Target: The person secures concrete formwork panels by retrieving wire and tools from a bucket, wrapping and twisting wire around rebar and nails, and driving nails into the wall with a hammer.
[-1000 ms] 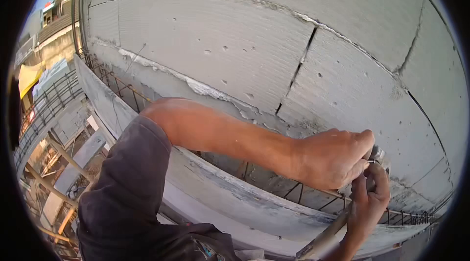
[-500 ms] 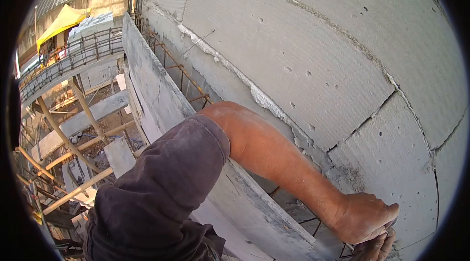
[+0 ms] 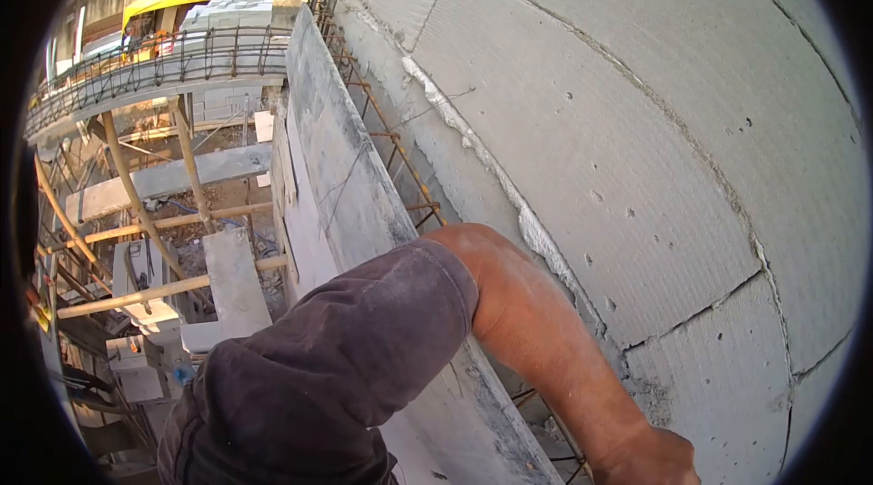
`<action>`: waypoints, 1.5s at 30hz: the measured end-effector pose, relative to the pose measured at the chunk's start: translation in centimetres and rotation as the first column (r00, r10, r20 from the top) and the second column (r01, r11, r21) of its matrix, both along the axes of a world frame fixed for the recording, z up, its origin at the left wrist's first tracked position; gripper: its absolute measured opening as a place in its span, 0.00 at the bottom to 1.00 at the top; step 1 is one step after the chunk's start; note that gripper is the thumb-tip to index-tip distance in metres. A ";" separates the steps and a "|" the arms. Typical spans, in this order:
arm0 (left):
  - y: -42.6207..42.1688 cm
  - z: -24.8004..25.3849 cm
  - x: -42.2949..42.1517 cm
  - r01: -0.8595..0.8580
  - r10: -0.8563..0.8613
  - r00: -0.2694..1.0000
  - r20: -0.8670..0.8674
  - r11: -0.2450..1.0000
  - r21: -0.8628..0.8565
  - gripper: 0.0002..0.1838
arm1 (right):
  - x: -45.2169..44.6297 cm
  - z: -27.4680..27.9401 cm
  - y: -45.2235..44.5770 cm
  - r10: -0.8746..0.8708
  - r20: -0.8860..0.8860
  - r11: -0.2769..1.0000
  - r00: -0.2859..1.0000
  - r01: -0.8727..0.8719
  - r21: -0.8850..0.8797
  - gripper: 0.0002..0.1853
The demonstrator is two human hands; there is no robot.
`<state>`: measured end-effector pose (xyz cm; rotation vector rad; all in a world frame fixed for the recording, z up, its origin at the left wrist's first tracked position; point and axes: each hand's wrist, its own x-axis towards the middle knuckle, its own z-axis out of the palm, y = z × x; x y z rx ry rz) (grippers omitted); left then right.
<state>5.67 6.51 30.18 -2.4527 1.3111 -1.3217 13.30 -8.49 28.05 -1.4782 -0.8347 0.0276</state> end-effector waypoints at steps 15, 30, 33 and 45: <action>0.3 1.5 -0.3 0.334 -0.381 0.726 0.572 0.923 0.191 0.11 | -1.9 0.6 0.8 0.118 0.003 0.993 0.993 -0.118 0.030 0.14; -0.8 0.5 -0.8 0.312 -0.287 0.950 0.126 0.905 -0.289 0.11 | -2.4 0.0 -4.8 0.323 -0.141 0.918 0.936 -0.274 0.287 0.08; -0.9 0.5 -1.4 0.217 -0.261 0.964 -0.046 0.876 -0.431 0.10 | -2.1 -0.6 -5.1 0.258 -0.054 0.942 0.965 -0.238 0.237 0.10; 3.0 2.0 0.9 0.134 -0.246 0.897 -0.367 0.943 -0.304 0.10 | -1.2 0.8 -4.9 0.259 -0.276 0.964 0.926 -0.264 0.021 0.16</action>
